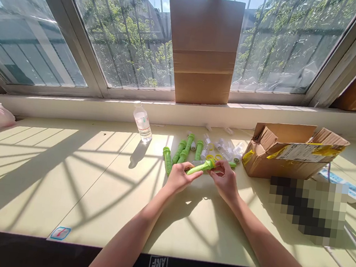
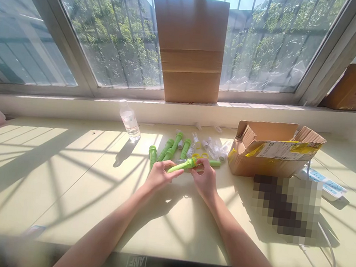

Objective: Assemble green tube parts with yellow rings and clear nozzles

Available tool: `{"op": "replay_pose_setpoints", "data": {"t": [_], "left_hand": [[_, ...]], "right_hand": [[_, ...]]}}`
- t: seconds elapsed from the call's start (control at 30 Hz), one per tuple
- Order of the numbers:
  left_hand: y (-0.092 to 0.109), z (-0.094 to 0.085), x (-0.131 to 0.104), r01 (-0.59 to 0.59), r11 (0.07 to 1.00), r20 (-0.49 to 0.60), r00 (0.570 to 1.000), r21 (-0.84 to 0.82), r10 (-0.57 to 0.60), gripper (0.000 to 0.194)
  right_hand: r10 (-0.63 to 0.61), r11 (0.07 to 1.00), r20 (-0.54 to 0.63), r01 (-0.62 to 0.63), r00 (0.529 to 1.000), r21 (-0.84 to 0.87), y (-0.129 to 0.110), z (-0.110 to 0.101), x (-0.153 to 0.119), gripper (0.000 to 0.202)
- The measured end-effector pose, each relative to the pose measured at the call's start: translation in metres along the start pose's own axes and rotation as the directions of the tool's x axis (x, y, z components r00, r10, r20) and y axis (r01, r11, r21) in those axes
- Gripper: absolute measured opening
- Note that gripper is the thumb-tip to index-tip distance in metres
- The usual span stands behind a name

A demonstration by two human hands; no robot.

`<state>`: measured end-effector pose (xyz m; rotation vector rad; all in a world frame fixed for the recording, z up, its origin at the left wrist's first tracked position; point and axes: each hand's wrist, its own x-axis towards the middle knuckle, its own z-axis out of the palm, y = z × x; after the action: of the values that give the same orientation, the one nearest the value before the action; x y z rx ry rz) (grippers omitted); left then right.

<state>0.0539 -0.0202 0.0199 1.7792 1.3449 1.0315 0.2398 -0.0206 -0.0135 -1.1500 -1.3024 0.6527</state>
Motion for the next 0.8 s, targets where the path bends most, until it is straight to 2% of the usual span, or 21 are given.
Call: {"op": "replay_pose_setpoints", "data": {"t": [0.4,0.8], "left_hand": [[0.01,-0.001,-0.003,0.1,0.994,0.056,0.994,-0.042,-0.098,0.029],[0.011,-0.004,-0.001,0.171,0.982,0.105,0.981,-0.075,-0.163,0.029]], "right_hand": [[-0.01,0.999,0.046,0.012,0.999,-0.034,0.003,-0.002,0.0,0.03],[0.004,1.0,0.079,-0.003,0.997,-0.012,0.003,-0.004,0.001,0.027]]}}
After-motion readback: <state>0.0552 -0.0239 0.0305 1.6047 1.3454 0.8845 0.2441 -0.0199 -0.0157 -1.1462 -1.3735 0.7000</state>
